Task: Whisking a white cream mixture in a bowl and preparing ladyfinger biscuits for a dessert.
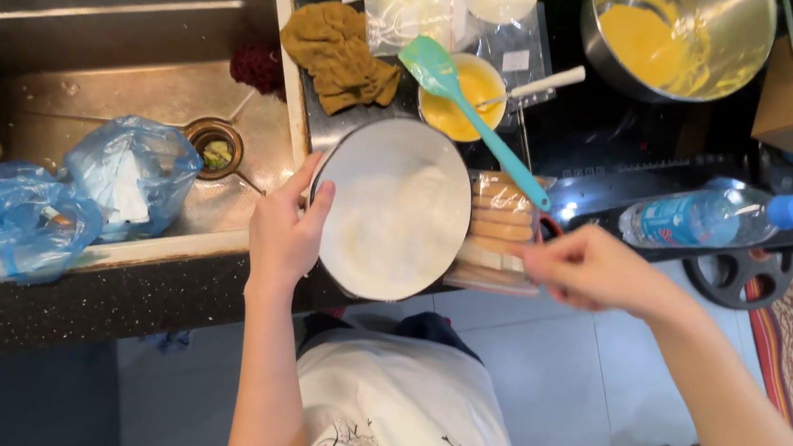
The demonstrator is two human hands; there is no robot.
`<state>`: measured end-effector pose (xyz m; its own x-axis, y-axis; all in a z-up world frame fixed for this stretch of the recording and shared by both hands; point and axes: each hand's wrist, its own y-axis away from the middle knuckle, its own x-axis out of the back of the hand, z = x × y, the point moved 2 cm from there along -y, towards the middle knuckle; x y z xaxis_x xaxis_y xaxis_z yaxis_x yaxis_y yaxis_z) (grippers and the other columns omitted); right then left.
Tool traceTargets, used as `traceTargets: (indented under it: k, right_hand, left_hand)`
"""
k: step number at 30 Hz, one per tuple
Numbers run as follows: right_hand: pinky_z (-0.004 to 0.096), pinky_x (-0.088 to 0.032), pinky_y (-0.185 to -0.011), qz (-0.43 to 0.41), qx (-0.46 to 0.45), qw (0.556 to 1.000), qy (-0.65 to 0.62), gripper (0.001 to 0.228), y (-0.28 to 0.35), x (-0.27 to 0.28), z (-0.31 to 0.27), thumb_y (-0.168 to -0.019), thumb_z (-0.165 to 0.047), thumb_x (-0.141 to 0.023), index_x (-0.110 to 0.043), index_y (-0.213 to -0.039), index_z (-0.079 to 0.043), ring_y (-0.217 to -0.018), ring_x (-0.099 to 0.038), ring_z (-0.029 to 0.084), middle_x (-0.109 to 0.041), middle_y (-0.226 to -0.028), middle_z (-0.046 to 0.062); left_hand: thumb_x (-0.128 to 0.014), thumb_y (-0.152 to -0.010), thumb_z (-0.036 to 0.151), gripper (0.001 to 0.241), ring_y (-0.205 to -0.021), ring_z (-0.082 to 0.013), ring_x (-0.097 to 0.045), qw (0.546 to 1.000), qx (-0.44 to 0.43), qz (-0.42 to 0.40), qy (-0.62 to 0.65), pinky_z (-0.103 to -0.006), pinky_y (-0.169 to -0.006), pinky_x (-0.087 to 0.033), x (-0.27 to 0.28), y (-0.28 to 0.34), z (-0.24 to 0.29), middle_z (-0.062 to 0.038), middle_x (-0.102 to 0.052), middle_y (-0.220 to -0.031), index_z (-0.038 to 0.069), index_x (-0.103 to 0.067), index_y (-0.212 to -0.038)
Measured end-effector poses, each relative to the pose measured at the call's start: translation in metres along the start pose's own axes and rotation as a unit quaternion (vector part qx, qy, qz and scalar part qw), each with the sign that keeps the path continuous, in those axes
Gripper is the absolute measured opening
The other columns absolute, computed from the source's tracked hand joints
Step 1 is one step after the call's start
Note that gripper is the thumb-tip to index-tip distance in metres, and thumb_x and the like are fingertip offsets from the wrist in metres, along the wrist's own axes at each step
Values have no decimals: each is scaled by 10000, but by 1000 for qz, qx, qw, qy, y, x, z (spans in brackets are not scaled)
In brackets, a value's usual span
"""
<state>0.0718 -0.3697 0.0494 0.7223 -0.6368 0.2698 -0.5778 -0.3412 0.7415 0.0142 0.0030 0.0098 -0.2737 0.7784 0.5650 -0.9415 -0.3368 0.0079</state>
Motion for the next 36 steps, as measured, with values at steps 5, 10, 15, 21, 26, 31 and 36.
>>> traceTargets:
  k: [5,10,15,21,26,31,36]
  right_hand:
    - [264,-343,-376,23,-31,999,37,320,-1,-15,2,-918,-385,-699,-763,-919,-71,-409,-454,80,-559,-539,-1]
    - [252,-353,-395,153,9,988,8,327,4,-35,-5,-929,-377,-685,-841,-1012,-102,-448,-450,64,-545,-559,-7]
    - [262,-323,-387,141,-27,988,-56,401,15,-39,8,-969,-353,-694,-830,-952,24,-445,-452,76,-584,-587,21]
    - [274,-294,-356,123,-65,988,-63,320,40,-67,-27,-888,-363,-710,-843,-1063,-130,-381,-408,88,-594,-543,16]
    - [277,-336,-390,107,-104,989,-10,323,42,-86,-16,-959,-378,-716,-756,-1031,-66,-429,-441,97,-556,-582,37]
    - [264,-346,-398,227,-78,970,-23,356,46,-95,-25,-951,-390,-670,-817,-1183,-163,-455,-453,66,-539,-601,21]
    - [255,-285,-386,154,-62,981,-105,409,38,-86,-19,-899,-323,-656,-768,-1275,-206,-435,-380,63,-536,-614,-21]
  left_hand:
    - [-614,-957,472,545,-611,-197,-565,999,30,-14,22,-351,-634,-469,-1,-11,-17,-104,-635,-724,170,-644,-1410]
    - [-602,-935,462,564,-588,-189,-523,997,56,-45,31,-350,-597,-443,4,-14,-16,-132,-576,-624,160,-642,-1410]
    - [-594,-952,469,556,-608,-176,-569,996,1,-55,76,-341,-611,-485,1,-22,-30,-63,-690,-790,118,-646,-1380]
    - [-599,-987,484,550,-650,-173,-650,994,-59,-70,65,-337,-665,-514,1,-28,-39,-114,-685,-747,110,-628,-1388]
    - [-583,-956,469,550,-588,-240,-593,995,-10,-98,20,-376,-616,-470,10,-31,-24,-163,-640,-664,153,-638,-1402]
    - [-572,-945,459,554,-579,-235,-606,993,1,-104,50,-366,-603,-485,12,-25,-27,-134,-684,-726,141,-630,-1395]
    - [-575,-938,488,572,-572,-241,-611,994,11,-103,27,-368,-605,-485,13,-22,-24,-152,-655,-658,154,-633,-1399]
